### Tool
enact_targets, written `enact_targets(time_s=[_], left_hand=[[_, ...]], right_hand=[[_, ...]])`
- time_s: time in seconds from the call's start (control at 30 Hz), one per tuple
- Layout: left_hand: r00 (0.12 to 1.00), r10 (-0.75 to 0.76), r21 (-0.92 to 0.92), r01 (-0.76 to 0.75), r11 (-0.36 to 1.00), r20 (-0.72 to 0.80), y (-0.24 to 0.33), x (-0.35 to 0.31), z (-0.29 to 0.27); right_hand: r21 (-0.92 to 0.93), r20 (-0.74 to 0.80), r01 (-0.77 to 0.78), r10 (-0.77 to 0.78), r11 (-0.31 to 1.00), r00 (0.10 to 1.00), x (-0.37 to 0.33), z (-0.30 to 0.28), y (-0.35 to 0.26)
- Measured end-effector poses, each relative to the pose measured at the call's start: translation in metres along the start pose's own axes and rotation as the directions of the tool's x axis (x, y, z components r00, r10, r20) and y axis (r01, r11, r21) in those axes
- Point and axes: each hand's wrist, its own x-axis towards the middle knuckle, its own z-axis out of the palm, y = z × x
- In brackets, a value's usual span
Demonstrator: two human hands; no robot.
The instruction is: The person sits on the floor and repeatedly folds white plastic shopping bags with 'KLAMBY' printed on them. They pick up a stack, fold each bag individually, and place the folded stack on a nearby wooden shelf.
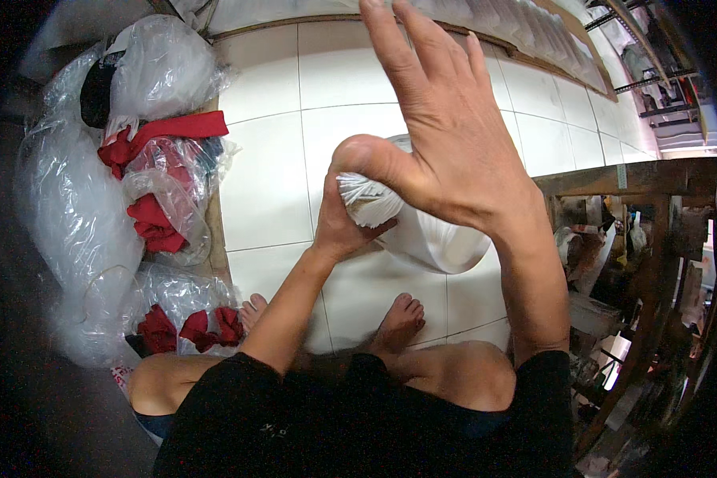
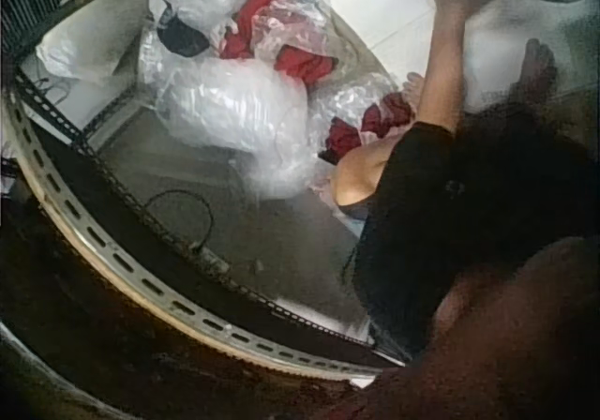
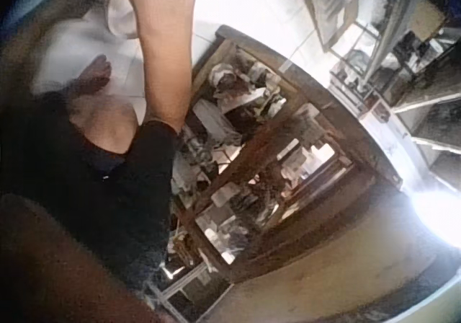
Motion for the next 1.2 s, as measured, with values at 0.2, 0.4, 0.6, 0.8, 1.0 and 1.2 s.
enact_targets(time_s=[0.2, 0.4, 0.6, 0.8, 1.0, 1.2], left_hand=[[0.978, 0.185, -0.061, -0.191, 0.980, -0.099, -0.004, 0.000, 0.008], [0.924, 0.348, 0.033, -0.348, 0.937, -0.159, 0.003, 0.012, 0.008], [0.959, 0.203, -0.177, -0.238, 0.955, -0.195, 0.004, 0.016, 0.004], [0.896, 0.428, 0.216, -0.397, 0.892, -0.121, 0.014, 0.025, -0.005], [0.857, 0.481, 0.321, -0.409, 0.854, -0.187, 0.032, 0.022, -0.006], [0.860, 0.465, 0.236, -0.418, 0.877, -0.207, 0.033, 0.024, 0.016]], right_hand=[[-0.049, 0.115, -0.070, 0.075, 0.996, 0.991, -0.018, 0.024, 0.019], [-0.179, 0.206, -0.287, 0.321, 0.941, 0.924, -0.050, -0.011, 0.028], [0.025, 0.160, -0.295, 0.287, 0.955, 0.944, -0.065, -0.055, 0.014], [-0.328, 0.376, -0.165, 0.289, 0.930, 0.881, -0.098, -0.015, -0.001], [0.561, 0.030, -0.691, 0.823, 0.456, 0.567, -0.185, -0.046, 0.044], [0.441, 0.431, -0.808, 0.698, 0.390, 0.572, -0.342, 0.121, -0.013]])
